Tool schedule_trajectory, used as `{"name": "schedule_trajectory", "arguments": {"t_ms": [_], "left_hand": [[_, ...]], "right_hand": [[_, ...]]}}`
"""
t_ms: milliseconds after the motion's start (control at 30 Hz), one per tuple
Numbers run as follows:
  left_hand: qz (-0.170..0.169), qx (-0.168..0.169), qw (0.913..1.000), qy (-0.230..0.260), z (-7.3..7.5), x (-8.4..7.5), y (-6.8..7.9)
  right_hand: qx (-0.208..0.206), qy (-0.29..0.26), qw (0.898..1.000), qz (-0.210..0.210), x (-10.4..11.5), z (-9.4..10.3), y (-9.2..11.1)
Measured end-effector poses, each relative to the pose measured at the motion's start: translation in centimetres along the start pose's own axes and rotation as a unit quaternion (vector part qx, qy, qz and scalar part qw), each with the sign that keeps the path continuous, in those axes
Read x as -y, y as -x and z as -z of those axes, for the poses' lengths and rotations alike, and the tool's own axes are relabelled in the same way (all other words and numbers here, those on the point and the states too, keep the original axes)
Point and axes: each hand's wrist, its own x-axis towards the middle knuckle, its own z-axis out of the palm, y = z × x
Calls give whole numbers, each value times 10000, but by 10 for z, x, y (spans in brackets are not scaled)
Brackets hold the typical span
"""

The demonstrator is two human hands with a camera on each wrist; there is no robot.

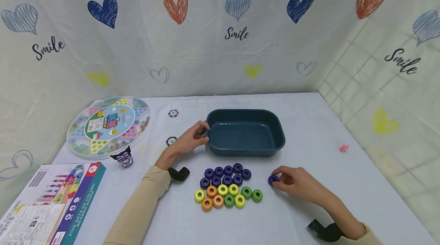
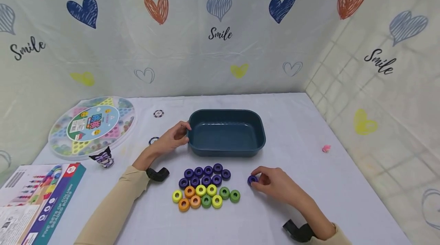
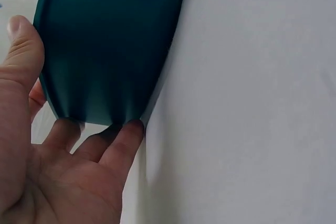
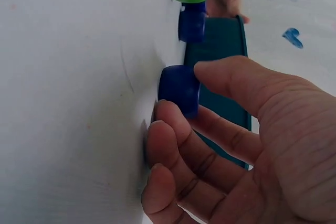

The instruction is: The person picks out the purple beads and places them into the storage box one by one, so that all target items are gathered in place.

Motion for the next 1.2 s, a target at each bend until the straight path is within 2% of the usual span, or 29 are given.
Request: {"name": "schedule_trajectory", "arguments": {"t_ms": [167,400,533,700,800,900,1200], "left_hand": [[177,-36,9998,-74,-1,-2,0],[-141,-115,9998,23,-4,3,1],[-281,-207,9993,129,-6,4,0],[-135,-179,9992,337,-6,6,-1],[-24,-105,9992,389,-5,7,0],[-15,-99,9993,363,-5,7,1],[17,-145,9990,418,-6,10,-1]], "right_hand": [[-58,-85,9999,44,-6,-4,0],[-78,-65,9999,67,-7,-3,-3],[-99,-71,9999,52,-3,9,-4],[-252,-123,9994,209,13,33,-11],[-355,-55,9982,472,23,49,-26],[-281,-90,9975,644,31,61,-48],[257,-76,9983,509,51,78,-133]]}}
